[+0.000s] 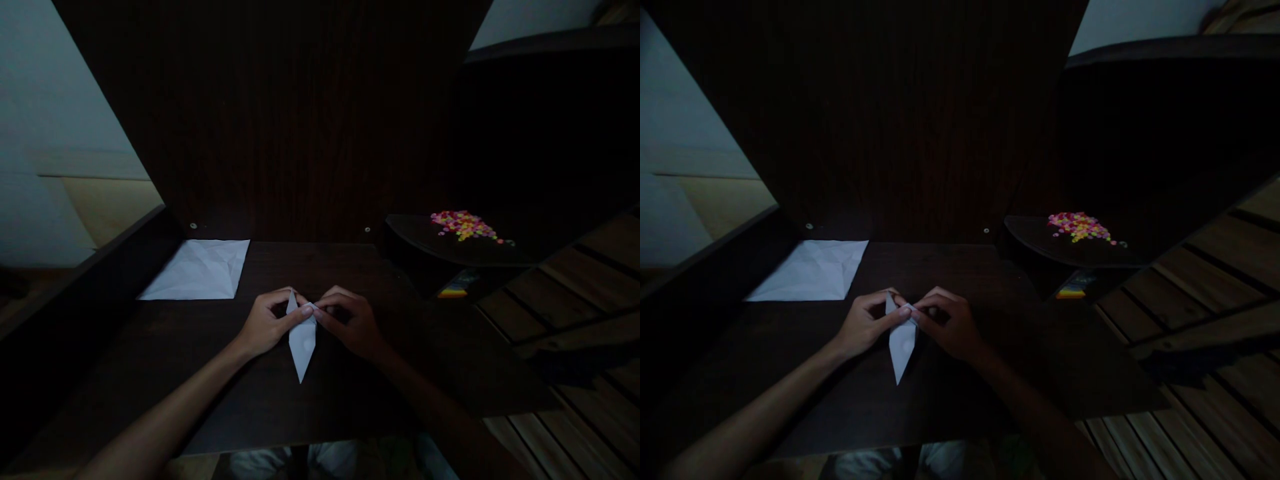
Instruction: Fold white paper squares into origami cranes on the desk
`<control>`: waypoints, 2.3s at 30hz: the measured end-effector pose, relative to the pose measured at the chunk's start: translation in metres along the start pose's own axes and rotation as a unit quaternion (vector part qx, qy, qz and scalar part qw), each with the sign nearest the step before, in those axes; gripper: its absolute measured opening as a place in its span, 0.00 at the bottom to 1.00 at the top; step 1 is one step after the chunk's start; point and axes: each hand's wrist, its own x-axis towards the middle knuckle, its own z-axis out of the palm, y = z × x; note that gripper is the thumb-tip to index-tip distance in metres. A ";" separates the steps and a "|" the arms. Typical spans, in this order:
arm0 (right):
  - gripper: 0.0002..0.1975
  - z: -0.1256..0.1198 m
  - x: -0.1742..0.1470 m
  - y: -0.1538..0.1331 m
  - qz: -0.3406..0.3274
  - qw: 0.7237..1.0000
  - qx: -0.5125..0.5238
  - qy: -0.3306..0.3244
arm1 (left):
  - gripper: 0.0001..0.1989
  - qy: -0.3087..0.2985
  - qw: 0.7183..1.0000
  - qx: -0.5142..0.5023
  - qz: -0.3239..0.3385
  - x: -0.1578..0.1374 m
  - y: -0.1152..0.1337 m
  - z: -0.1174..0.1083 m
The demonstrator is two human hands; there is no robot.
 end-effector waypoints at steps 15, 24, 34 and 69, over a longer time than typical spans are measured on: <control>0.13 0.009 -0.002 0.012 0.182 0.953 0.230 -0.077 | 0.13 -0.032 0.993 -0.089 -0.073 -0.002 -0.003 0.006; 0.06 0.000 0.001 0.006 0.111 0.978 0.174 -0.015 | 0.08 0.037 0.998 -0.005 0.050 -0.002 -0.004 0.002; 0.08 0.001 -0.003 0.000 0.078 0.984 0.160 0.027 | 0.11 0.135 0.843 0.277 0.441 -0.006 -0.009 -0.012; 0.04 -0.002 -0.001 0.007 -0.035 0.997 -0.060 -0.014 | 0.08 0.013 0.752 0.432 0.498 0.000 -0.009 -0.021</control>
